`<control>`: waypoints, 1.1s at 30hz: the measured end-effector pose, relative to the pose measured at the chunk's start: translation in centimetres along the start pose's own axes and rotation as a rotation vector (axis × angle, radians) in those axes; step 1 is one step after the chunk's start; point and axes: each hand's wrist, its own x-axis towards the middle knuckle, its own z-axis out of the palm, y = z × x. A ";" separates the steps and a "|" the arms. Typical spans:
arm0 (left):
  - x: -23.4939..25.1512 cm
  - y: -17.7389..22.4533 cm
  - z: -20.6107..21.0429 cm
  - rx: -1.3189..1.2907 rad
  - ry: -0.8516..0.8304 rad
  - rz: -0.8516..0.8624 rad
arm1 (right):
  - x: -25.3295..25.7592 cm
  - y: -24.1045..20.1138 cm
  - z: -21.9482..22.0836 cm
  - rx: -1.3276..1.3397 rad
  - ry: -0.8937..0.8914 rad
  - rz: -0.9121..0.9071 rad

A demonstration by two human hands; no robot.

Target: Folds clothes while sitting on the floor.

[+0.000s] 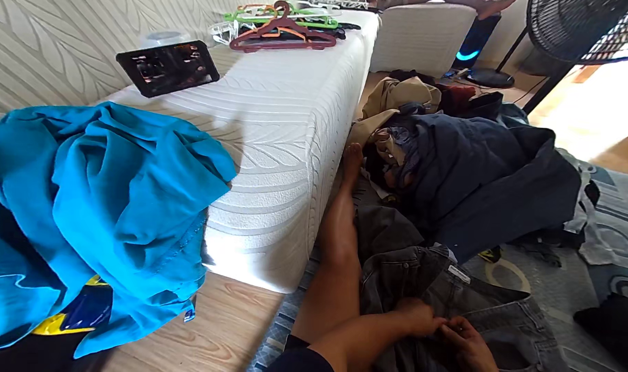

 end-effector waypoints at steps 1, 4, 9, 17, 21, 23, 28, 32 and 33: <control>-3.2 1.8 -2.1 -0.047 -0.029 -0.068 | 0.0 0.0 0.0 0.007 0.000 -0.003; -5.8 2.4 -3.5 -0.113 -0.007 -0.048 | -0.1 0.1 0.0 -0.001 -0.002 -0.020; -5.7 2.1 -3.5 -0.108 -0.019 -0.037 | -0.1 -0.1 0.3 -0.025 -0.008 -0.050; -7.7 3.4 -5.0 0.193 0.225 0.002 | -0.1 0.1 0.2 -0.029 0.001 -0.056; -7.5 3.3 -4.9 0.130 0.255 -0.023 | 0.0 0.2 0.1 -0.028 -0.014 -0.060; -7.5 3.3 -4.9 0.126 0.255 -0.019 | 0.0 0.2 0.1 -0.025 -0.024 -0.068; -7.9 3.6 -5.2 0.189 0.237 -0.012 | 0.1 0.3 -0.2 -0.028 -0.030 -0.071; -3.6 1.2 -2.4 0.047 0.251 0.013 | 0.0 0.3 0.0 -0.012 -0.013 -0.069; -3.2 1.4 -2.4 -0.010 0.152 0.016 | 0.0 0.2 0.1 -0.008 -0.011 -0.069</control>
